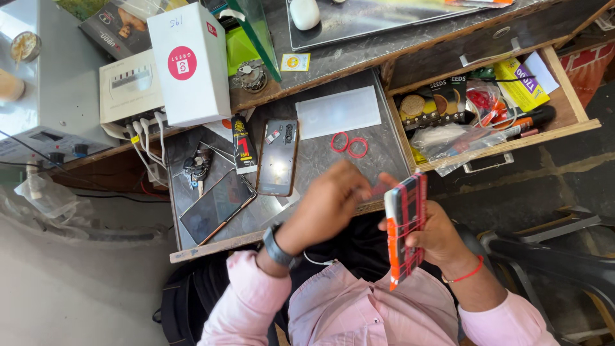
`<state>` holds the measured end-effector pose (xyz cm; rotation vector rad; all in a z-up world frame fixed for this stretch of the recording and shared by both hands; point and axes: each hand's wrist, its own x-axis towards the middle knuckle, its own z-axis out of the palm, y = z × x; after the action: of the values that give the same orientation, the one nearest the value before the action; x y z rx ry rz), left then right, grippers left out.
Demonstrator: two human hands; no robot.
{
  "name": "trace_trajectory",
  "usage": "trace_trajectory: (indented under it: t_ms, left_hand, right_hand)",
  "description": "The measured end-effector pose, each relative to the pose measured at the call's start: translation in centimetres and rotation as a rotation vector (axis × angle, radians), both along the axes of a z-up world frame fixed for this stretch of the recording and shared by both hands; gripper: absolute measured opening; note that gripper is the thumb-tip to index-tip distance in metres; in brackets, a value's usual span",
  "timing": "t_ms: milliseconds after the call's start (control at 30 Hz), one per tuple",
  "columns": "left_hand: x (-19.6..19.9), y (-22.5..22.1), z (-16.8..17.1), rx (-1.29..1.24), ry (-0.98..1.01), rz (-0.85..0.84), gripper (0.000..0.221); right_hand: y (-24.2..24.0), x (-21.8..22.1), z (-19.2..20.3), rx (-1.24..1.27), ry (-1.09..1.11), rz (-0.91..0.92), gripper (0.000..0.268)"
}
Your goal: The person sits at a workbench and handles a packaged screen protector, securing it with red rubber bands. They then pick up a disassembled smartphone, connect a charging cable, and use a cotton swab to clean the internal components of the phone's motherboard.
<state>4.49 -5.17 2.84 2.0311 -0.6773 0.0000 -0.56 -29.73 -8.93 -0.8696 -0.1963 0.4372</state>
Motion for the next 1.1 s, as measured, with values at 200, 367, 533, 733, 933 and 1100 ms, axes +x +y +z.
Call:
trace_trajectory:
  t_ms: [200, 367, 533, 733, 933, 1100]
  left_hand:
    - [-3.7, 1.1, -2.6, -0.47, 0.46, -0.115, 0.009]
    - [-8.2, 3.8, -5.2, -1.603, 0.813, -0.244, 0.012]
    - [-10.3, 3.8, -8.3, -1.461, 1.001, -0.044, 0.04]
    - [-7.4, 7.8, -4.0, -1.019, 0.876, 0.021, 0.073]
    - [-5.8, 4.4, 2.6, 0.302, 0.221, -0.129, 0.038]
    - [-4.3, 4.1, 3.6, 0.327, 0.343, -0.074, 0.051]
  right_hand:
    - [1.7, -0.3, -1.6, 0.328, 0.073, 0.073, 0.052]
    - [0.5, 0.6, -1.4, 0.43, -0.009, 0.244, 0.04]
    - [2.4, 0.0, -0.6, 0.019, 0.078, 0.291, 0.064]
    - [3.2, 1.0, 5.6, -0.399, -0.096, 0.421, 0.058]
    - [4.9, 0.8, 9.2, -1.203, -0.783, 0.492, 0.025]
    - [3.9, 1.1, 10.1, -1.04, -0.317, 0.528, 0.029]
